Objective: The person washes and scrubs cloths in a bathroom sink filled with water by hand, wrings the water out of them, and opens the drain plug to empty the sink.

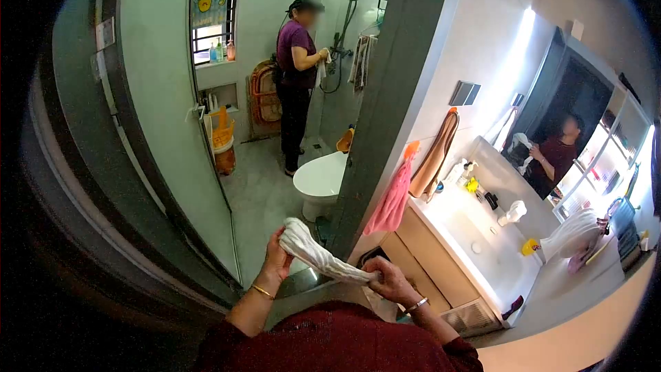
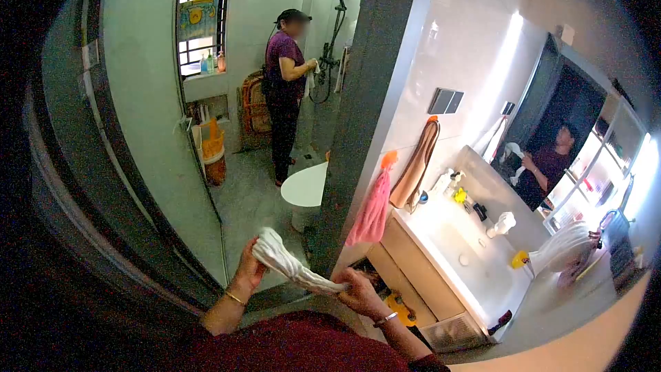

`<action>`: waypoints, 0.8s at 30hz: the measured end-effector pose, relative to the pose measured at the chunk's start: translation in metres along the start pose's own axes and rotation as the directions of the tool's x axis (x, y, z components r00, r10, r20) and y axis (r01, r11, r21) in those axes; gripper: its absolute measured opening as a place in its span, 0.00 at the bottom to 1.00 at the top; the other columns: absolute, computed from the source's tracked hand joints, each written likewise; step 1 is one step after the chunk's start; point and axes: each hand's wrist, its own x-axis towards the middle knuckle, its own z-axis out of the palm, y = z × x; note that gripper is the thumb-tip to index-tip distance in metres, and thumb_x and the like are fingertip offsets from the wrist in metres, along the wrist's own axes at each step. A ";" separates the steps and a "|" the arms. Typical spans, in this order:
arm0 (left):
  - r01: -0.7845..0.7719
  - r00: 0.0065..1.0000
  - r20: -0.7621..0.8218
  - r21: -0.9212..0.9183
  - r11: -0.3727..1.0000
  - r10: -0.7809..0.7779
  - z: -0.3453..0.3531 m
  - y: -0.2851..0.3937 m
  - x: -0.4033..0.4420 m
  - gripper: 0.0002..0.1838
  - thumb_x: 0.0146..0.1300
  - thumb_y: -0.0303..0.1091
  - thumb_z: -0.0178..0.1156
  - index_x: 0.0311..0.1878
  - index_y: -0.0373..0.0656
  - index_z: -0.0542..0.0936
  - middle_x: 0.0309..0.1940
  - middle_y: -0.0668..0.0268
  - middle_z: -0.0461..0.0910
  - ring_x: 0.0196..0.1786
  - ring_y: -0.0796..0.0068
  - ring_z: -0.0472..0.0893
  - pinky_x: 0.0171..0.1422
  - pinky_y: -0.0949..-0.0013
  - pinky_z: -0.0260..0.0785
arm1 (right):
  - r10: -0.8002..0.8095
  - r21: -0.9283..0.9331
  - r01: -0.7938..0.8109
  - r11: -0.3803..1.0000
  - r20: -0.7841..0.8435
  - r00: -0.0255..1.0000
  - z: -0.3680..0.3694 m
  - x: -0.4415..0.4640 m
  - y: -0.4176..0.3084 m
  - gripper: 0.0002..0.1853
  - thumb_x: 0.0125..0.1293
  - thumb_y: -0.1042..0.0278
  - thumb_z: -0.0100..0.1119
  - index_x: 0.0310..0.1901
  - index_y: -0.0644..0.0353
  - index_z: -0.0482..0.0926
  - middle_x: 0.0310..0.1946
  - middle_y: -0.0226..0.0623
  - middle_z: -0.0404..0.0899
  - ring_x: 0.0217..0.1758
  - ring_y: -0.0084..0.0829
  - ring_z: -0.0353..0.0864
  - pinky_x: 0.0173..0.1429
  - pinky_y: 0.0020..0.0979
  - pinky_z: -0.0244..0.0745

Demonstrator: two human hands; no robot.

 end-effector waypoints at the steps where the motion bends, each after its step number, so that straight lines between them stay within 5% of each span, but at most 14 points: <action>1: -0.070 0.998 -0.002 -0.141 0.988 0.070 0.002 0.006 0.003 0.18 0.65 0.38 0.51 0.57 0.44 0.68 0.47 0.64 0.75 0.50 0.69 0.76 0.52 0.66 0.73 | 0.043 0.056 -0.044 0.997 0.012 0.999 0.003 -0.003 -0.001 0.13 0.51 0.76 0.58 0.39 0.61 0.71 0.36 0.36 0.73 0.41 0.30 0.74 0.42 0.31 0.71; 3: -0.208 0.978 0.006 -0.080 0.975 0.209 0.013 0.004 -0.007 0.18 0.66 0.42 0.50 0.56 0.45 0.69 0.47 0.63 0.75 0.51 0.66 0.75 0.54 0.61 0.71 | 0.080 0.126 -0.085 0.988 0.049 0.996 0.002 -0.002 -0.012 0.13 0.53 0.75 0.58 0.40 0.62 0.70 0.36 0.37 0.73 0.39 0.30 0.74 0.42 0.30 0.71; 5: 0.295 0.932 0.339 -0.503 0.812 -0.129 0.010 -0.016 0.001 0.19 0.65 0.46 0.49 0.53 0.46 0.71 0.47 0.62 0.75 0.52 0.64 0.75 0.58 0.55 0.68 | 0.060 0.138 -0.069 0.988 0.064 0.996 0.011 -0.002 -0.012 0.13 0.55 0.73 0.59 0.41 0.62 0.70 0.36 0.37 0.73 0.37 0.30 0.74 0.41 0.31 0.71; 6: 0.444 0.852 0.498 -0.525 0.726 -0.160 0.006 -0.016 -0.010 0.20 0.65 0.48 0.49 0.53 0.45 0.72 0.48 0.58 0.75 0.54 0.59 0.74 0.62 0.48 0.63 | 0.038 0.101 -0.047 0.994 0.088 0.995 0.017 -0.003 -0.002 0.14 0.56 0.70 0.61 0.43 0.62 0.71 0.37 0.38 0.73 0.37 0.32 0.75 0.42 0.32 0.71; 7: 0.495 0.863 0.371 -0.494 0.715 -0.342 0.019 -0.007 -0.024 0.22 0.65 0.46 0.49 0.58 0.45 0.68 0.51 0.57 0.73 0.56 0.57 0.72 0.64 0.42 0.59 | 0.002 0.071 -0.011 0.997 0.129 0.992 0.018 0.002 -0.003 0.14 0.56 0.70 0.61 0.43 0.62 0.71 0.36 0.39 0.73 0.37 0.33 0.75 0.42 0.32 0.71; 9: 0.360 0.914 0.392 -0.671 0.649 -0.102 0.018 -0.022 -0.022 0.22 0.66 0.41 0.47 0.62 0.45 0.63 0.54 0.57 0.70 0.58 0.56 0.70 0.64 0.40 0.57 | -0.063 0.017 0.061 0.998 0.217 0.974 0.020 0.009 -0.011 0.14 0.57 0.69 0.61 0.43 0.61 0.71 0.35 0.40 0.73 0.37 0.35 0.75 0.42 0.33 0.71; 11: 0.325 0.916 0.392 -0.604 0.728 -0.084 0.021 -0.008 -0.021 0.23 0.66 0.35 0.46 0.64 0.46 0.59 0.55 0.58 0.68 0.59 0.59 0.69 0.65 0.41 0.56 | -0.173 -0.112 0.195 0.974 0.182 0.968 0.007 0.029 -0.019 0.29 0.60 0.67 0.59 0.62 0.57 0.62 0.35 0.45 0.75 0.33 0.35 0.73 0.45 0.36 0.70; 12: 0.289 0.919 0.388 -0.539 0.791 -0.071 0.009 -0.015 -0.013 0.24 0.66 0.33 0.45 0.65 0.46 0.58 0.55 0.59 0.68 0.59 0.60 0.68 0.66 0.42 0.57 | 0.372 -0.473 -0.170 0.865 0.373 0.850 -0.019 0.051 -0.068 0.39 0.59 0.69 0.59 0.69 0.55 0.48 0.41 0.49 0.74 0.34 0.34 0.74 0.46 0.34 0.71; 14: 0.206 0.919 0.382 -0.268 0.941 -0.092 -0.006 -0.020 -0.016 0.21 0.66 0.40 0.49 0.62 0.51 0.65 0.52 0.64 0.71 0.57 0.61 0.70 0.63 0.40 0.60 | -0.222 -0.415 0.250 0.875 0.114 0.968 -0.040 0.091 -0.077 0.44 0.57 0.82 0.51 0.70 0.55 0.36 0.50 0.52 0.73 0.45 0.38 0.79 0.46 0.36 0.78; 16: 0.436 0.896 0.284 -0.423 0.795 -0.340 -0.005 -0.014 -0.025 0.17 0.64 0.46 0.53 0.53 0.53 0.73 0.49 0.70 0.74 0.53 0.63 0.72 0.61 0.38 0.61 | -0.258 -0.443 0.212 0.871 -0.047 0.965 -0.074 0.135 -0.130 0.43 0.56 0.81 0.50 0.69 0.60 0.36 0.39 0.54 0.75 0.42 0.51 0.75 0.48 0.47 0.70; 17: 0.448 0.892 0.269 -0.420 0.789 -0.363 -0.015 -0.020 -0.024 0.20 0.63 0.49 0.51 0.53 0.49 0.73 0.49 0.68 0.76 0.55 0.61 0.72 0.64 0.37 0.57 | -0.466 -0.471 0.346 0.811 -0.165 0.869 -0.084 0.168 -0.132 0.42 0.57 0.79 0.48 0.69 0.61 0.36 0.31 0.53 0.77 0.34 0.50 0.77 0.40 0.48 0.72; 19: 0.505 0.840 0.439 -0.417 0.756 -0.319 -0.040 -0.034 -0.018 0.22 0.62 0.51 0.53 0.53 0.47 0.73 0.51 0.67 0.75 0.55 0.63 0.72 0.65 0.43 0.58 | -0.480 -0.436 0.345 0.831 -0.251 0.840 -0.115 0.207 -0.178 0.37 0.59 0.76 0.49 0.67 0.60 0.42 0.25 0.50 0.77 0.28 0.47 0.78 0.34 0.45 0.73; 22: 0.439 0.894 0.271 -0.375 0.816 -0.356 -0.040 -0.029 -0.021 0.22 0.60 0.46 0.58 0.54 0.47 0.71 0.50 0.66 0.74 0.55 0.65 0.72 0.65 0.53 0.61 | -0.588 -0.391 0.455 0.800 -0.357 0.726 -0.138 0.239 -0.212 0.28 0.61 0.74 0.50 0.62 0.61 0.55 0.21 0.47 0.76 0.23 0.44 0.78 0.29 0.41 0.73; 24: 0.205 0.937 0.308 -0.096 0.974 -0.167 -0.040 -0.019 -0.023 0.22 0.61 0.47 0.56 0.55 0.48 0.70 0.52 0.67 0.73 0.55 0.67 0.72 0.65 0.56 0.62 | -0.584 -0.316 0.494 0.810 -0.363 0.726 -0.128 0.245 -0.205 0.21 0.61 0.73 0.51 0.57 0.61 0.63 0.21 0.47 0.76 0.24 0.44 0.79 0.30 0.39 0.73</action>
